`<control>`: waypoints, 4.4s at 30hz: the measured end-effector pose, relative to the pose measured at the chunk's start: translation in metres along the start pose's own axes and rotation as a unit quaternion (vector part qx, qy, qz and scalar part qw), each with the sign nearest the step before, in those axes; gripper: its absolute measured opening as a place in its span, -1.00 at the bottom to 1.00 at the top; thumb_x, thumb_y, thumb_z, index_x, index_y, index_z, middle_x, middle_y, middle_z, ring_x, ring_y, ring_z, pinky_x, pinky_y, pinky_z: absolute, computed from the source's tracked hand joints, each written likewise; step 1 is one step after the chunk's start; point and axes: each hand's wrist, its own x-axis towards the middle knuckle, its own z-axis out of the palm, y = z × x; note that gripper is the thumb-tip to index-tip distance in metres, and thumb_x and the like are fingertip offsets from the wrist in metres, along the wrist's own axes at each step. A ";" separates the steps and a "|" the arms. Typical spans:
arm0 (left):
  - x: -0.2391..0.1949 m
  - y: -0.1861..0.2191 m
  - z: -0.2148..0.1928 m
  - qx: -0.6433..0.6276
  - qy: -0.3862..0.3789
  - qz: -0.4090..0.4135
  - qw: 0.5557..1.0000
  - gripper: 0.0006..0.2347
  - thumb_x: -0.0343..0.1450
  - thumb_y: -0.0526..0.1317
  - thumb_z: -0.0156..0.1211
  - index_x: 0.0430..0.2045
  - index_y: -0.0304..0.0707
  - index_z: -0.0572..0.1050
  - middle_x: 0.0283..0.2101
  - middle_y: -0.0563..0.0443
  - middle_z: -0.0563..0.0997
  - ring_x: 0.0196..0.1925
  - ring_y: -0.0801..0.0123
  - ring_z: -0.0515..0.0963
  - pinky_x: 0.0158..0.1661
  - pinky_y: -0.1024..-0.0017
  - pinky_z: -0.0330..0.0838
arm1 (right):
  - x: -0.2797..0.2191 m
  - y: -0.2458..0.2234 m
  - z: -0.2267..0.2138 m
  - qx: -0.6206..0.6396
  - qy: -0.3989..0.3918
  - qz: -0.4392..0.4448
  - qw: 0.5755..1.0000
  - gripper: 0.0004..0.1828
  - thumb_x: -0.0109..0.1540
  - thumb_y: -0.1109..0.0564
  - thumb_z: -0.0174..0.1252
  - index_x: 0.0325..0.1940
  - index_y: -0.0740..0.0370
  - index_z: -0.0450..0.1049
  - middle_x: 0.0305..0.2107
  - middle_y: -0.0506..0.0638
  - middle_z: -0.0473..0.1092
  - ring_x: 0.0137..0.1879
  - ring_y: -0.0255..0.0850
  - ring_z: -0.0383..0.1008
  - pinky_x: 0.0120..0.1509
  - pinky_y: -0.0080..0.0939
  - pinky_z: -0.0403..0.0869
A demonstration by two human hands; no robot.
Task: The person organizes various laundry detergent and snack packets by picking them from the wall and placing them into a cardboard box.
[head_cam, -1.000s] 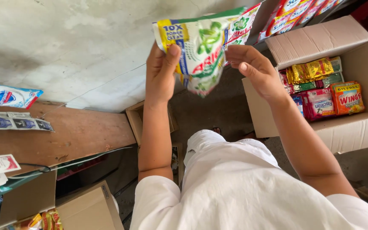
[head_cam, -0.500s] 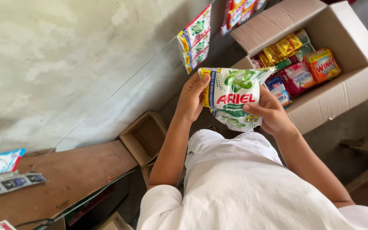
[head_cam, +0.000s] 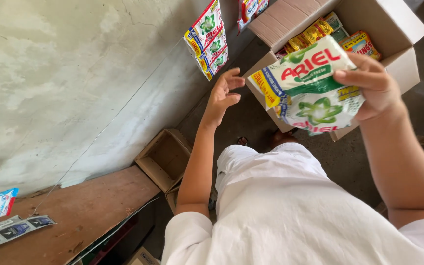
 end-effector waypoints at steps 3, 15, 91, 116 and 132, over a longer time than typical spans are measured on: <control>0.021 -0.002 0.011 0.113 -0.007 0.001 0.994 -0.16 0.27 -0.17 0.47 0.49 -0.04 0.10 0.43 -0.15 0.33 0.46 0.21 0.32 0.26 0.26 0.33 | -0.004 -0.022 0.009 -0.005 -0.007 0.003 1.000 -0.52 0.37 0.43 0.09 0.32 0.83 0.21 0.01 0.57 0.44 0.07 0.20 0.60 0.30 0.14 0.59; 0.065 -0.138 0.049 0.055 -0.032 -0.039 0.997 -0.61 0.43 -0.26 0.40 0.13 -0.42 0.52 0.12 -0.21 0.66 0.15 0.25 0.65 0.14 0.33 0.54 | -0.004 -0.054 0.050 0.202 -0.031 0.003 0.979 -0.55 0.33 0.46 -0.11 0.23 0.97 0.15 0.03 0.80 0.33 0.08 0.54 0.49 0.17 0.42 0.52; 0.136 0.011 -0.002 -0.282 0.021 -0.029 0.959 -0.61 0.45 -0.15 0.35 0.10 -0.38 0.48 0.03 -0.08 0.67 0.04 0.26 0.69 0.12 0.27 0.58 | -0.092 0.117 -0.048 0.002 0.240 0.008 0.971 -0.48 0.27 0.28 0.12 0.31 0.44 0.25 0.06 0.34 0.45 0.11 0.10 0.57 0.16 0.24 0.57; 0.057 -0.088 0.052 -0.430 -0.025 -0.165 0.887 -0.56 0.52 -0.10 0.24 0.22 -0.38 0.37 0.13 -0.23 0.59 0.13 0.06 0.63 0.18 0.10 0.52 | -0.024 0.024 0.023 0.057 0.108 -0.058 0.991 -0.59 0.49 0.17 -0.10 0.15 0.73 0.33 -0.06 0.51 0.48 0.09 0.26 0.58 0.08 -0.03 0.66; 0.091 0.040 0.035 -0.424 0.015 0.064 0.903 -0.62 0.60 -0.04 0.09 0.22 -0.32 0.39 0.10 -0.15 0.63 0.05 0.17 0.69 0.06 0.19 0.64 | -0.054 0.143 -0.083 -0.002 0.262 0.014 0.965 -0.44 0.19 0.38 0.04 0.31 0.34 0.29 0.06 0.21 0.48 0.14 0.05 0.55 0.23 0.22 0.52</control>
